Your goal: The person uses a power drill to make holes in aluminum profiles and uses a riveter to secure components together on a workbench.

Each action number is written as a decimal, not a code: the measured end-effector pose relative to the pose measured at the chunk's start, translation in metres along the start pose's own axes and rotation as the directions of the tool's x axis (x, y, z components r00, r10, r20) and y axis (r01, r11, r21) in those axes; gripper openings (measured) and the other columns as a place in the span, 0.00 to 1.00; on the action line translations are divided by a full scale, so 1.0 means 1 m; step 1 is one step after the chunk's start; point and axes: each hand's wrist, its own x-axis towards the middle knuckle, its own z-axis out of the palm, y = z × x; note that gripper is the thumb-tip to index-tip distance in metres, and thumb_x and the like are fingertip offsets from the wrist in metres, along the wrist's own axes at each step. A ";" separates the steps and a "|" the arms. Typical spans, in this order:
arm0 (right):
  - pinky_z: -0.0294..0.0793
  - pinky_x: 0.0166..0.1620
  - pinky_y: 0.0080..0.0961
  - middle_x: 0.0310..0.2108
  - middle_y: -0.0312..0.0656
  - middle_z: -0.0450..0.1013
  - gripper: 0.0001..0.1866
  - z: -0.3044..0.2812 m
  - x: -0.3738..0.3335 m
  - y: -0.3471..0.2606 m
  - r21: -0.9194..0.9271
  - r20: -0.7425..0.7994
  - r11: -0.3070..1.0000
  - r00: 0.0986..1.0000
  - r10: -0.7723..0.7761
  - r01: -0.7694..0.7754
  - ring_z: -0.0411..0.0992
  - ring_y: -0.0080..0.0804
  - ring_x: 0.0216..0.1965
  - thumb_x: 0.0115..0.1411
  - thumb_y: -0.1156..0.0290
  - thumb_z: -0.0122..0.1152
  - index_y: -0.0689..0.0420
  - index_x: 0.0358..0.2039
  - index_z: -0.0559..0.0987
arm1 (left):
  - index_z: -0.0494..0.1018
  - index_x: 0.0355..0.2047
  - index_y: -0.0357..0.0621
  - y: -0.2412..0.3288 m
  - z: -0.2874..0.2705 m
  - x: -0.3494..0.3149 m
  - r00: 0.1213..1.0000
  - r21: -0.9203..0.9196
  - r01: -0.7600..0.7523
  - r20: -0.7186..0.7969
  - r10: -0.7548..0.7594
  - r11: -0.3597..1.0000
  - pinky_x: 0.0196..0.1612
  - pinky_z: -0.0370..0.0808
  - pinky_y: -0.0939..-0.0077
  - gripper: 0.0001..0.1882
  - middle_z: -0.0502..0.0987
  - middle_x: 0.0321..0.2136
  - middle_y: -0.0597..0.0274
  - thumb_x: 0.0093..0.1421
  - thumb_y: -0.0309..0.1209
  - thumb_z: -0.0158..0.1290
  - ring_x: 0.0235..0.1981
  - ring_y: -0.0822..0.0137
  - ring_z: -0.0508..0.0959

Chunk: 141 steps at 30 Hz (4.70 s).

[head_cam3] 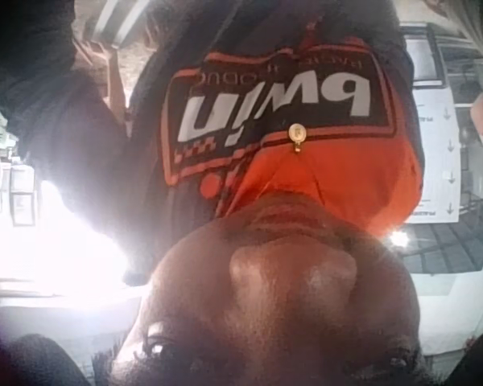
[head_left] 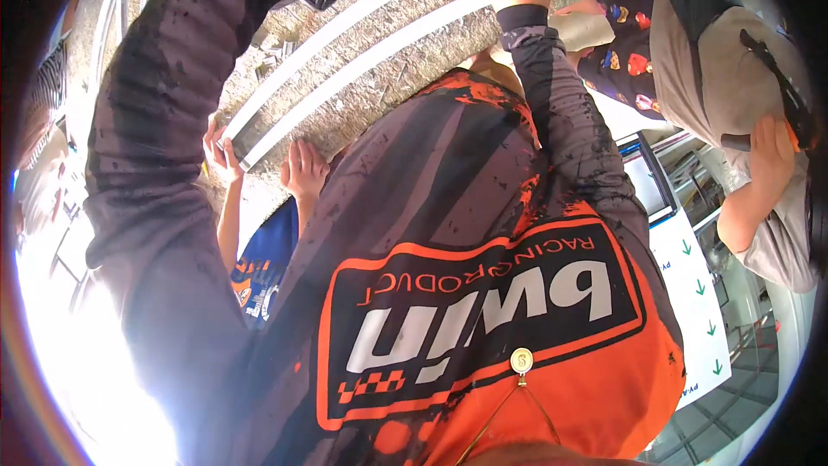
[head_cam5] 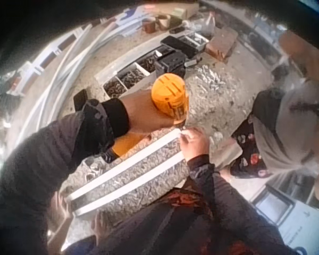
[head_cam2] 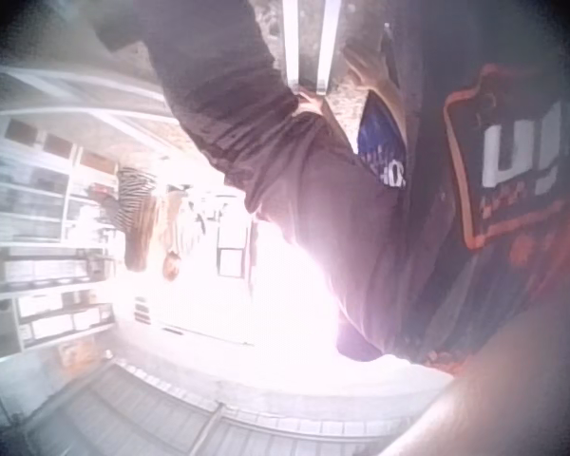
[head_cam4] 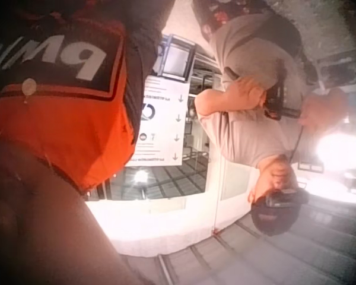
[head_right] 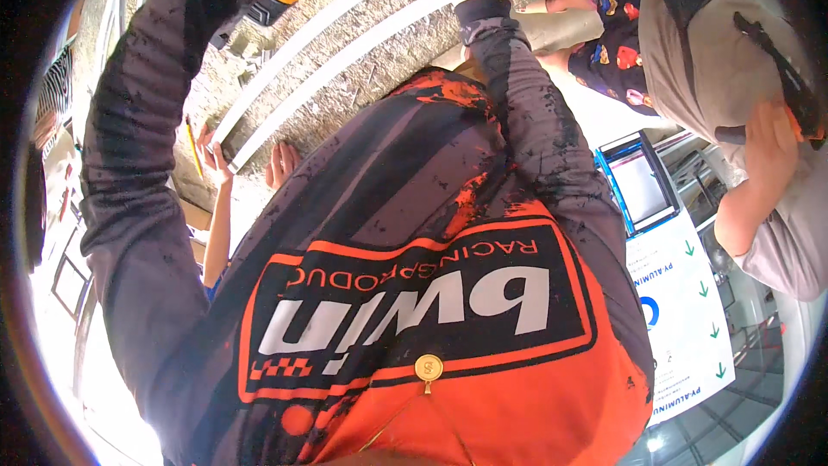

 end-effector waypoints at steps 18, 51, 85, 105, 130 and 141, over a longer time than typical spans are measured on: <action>0.75 0.40 0.45 0.30 0.48 0.77 0.04 0.001 0.003 0.000 -0.080 -0.064 0.993 0.994 -0.088 0.082 0.76 0.52 0.35 0.48 0.74 0.68 0.55 0.27 0.81 | 0.76 0.51 0.44 0.062 -0.022 0.006 0.933 0.077 0.314 0.158 -0.322 0.946 0.29 0.81 0.71 0.18 0.83 0.34 0.55 0.62 0.36 0.56 0.25 0.65 0.83; 0.76 0.38 0.46 0.29 0.47 0.78 0.06 0.008 0.002 0.002 -0.048 -0.103 0.993 0.988 -0.113 0.109 0.77 0.52 0.33 0.47 0.73 0.68 0.55 0.28 0.82 | 0.77 0.49 0.46 0.042 -0.013 0.011 0.914 0.071 0.339 0.213 -0.346 0.938 0.32 0.80 0.71 0.19 0.84 0.34 0.56 0.62 0.41 0.57 0.25 0.65 0.84; 0.76 0.42 0.35 0.40 0.41 0.79 0.25 -0.009 0.004 0.059 0.349 0.101 0.937 0.993 -0.064 0.025 0.76 0.40 0.38 0.48 0.55 0.79 0.53 0.42 0.81 | 0.76 0.50 0.40 -0.012 -0.005 -0.107 0.745 -0.269 0.631 -0.052 -0.665 0.728 0.27 0.80 0.74 0.22 0.80 0.33 0.64 0.61 0.40 0.62 0.23 0.73 0.79; 0.77 0.44 0.29 0.43 0.39 0.78 0.19 0.007 0.091 0.092 0.442 0.622 0.839 0.565 -0.542 0.319 0.77 0.33 0.40 0.59 0.65 0.71 0.57 0.48 0.79 | 0.77 0.44 0.39 -0.012 0.009 -0.127 0.429 -0.571 0.716 -0.094 -0.899 0.401 0.25 0.79 0.72 0.15 0.78 0.26 0.60 0.57 0.32 0.60 0.22 0.68 0.78; 0.59 0.62 0.48 0.57 0.38 0.71 0.23 0.046 -0.015 -0.046 0.066 0.519 0.814 0.677 -0.522 0.577 0.68 0.42 0.57 0.58 0.54 0.66 0.48 0.53 0.78 | 0.80 0.45 0.52 -0.039 0.029 -0.122 0.704 -0.085 0.641 -0.331 -0.629 0.763 0.45 0.79 0.58 0.24 0.84 0.36 0.50 0.53 0.52 0.59 0.38 0.52 0.83; 0.57 0.63 0.45 0.55 0.35 0.74 0.18 0.042 -0.019 -0.046 0.029 0.517 0.874 0.741 -0.428 0.485 0.69 0.39 0.58 0.60 0.53 0.65 0.45 0.48 0.81 | 0.80 0.46 0.47 -0.029 0.007 -0.143 0.798 -0.128 0.570 -0.149 -0.584 0.812 0.37 0.80 0.62 0.22 0.83 0.30 0.53 0.56 0.46 0.58 0.32 0.57 0.84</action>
